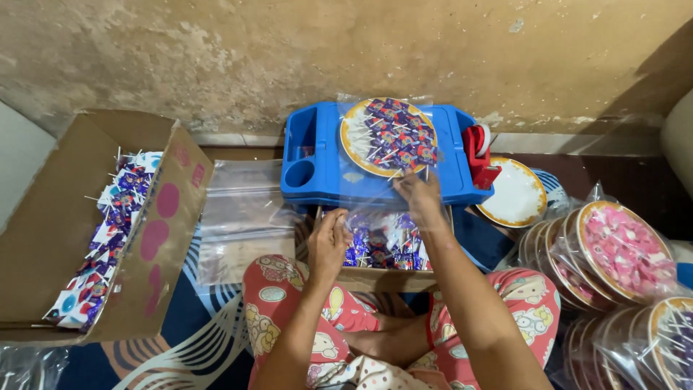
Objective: Packaging small candy packets by arranging them on a plate inside a plastic sleeve.
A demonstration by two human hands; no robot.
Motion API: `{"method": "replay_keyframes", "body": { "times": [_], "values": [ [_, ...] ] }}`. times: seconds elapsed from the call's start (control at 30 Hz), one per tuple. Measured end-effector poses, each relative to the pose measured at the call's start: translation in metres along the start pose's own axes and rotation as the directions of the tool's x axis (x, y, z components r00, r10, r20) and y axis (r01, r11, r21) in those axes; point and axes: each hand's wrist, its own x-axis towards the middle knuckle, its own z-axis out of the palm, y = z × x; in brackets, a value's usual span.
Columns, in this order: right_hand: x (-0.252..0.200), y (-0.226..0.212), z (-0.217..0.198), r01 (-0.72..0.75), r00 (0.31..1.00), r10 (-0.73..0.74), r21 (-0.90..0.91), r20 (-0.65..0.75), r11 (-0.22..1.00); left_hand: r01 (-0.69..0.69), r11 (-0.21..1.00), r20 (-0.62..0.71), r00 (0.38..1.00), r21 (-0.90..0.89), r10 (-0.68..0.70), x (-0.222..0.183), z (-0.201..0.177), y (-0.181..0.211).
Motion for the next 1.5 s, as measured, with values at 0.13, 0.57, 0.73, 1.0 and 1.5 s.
{"method": "replay_keyframes", "body": {
  "times": [0.13,0.57,0.73,1.0,1.5],
  "values": [
    [-0.024,0.002,-0.015,0.039,0.993,-0.028,-0.101,0.11,0.994,-0.282,0.925,-0.135,0.937,0.255,0.323,0.0,0.019,-0.023],
    [-0.008,0.011,-0.017,0.33,0.932,-0.362,-0.405,-0.004,0.853,-0.367,0.899,-0.114,0.909,0.238,0.401,-0.009,0.023,-0.02],
    [0.007,0.024,-0.008,0.294,0.917,-0.391,-0.802,0.082,0.521,-0.4,0.888,-0.119,0.894,0.227,0.433,-0.008,0.025,-0.018],
    [0.04,0.02,-0.012,0.502,0.424,-0.759,-0.826,0.494,-0.257,-0.397,0.894,-0.142,0.892,0.208,0.429,-0.009,0.017,-0.01],
    [0.043,0.027,-0.011,0.624,0.266,-0.667,-0.652,0.696,-0.432,-0.417,0.884,-0.154,0.879,0.212,0.451,-0.011,0.015,-0.01]
  ]
}}
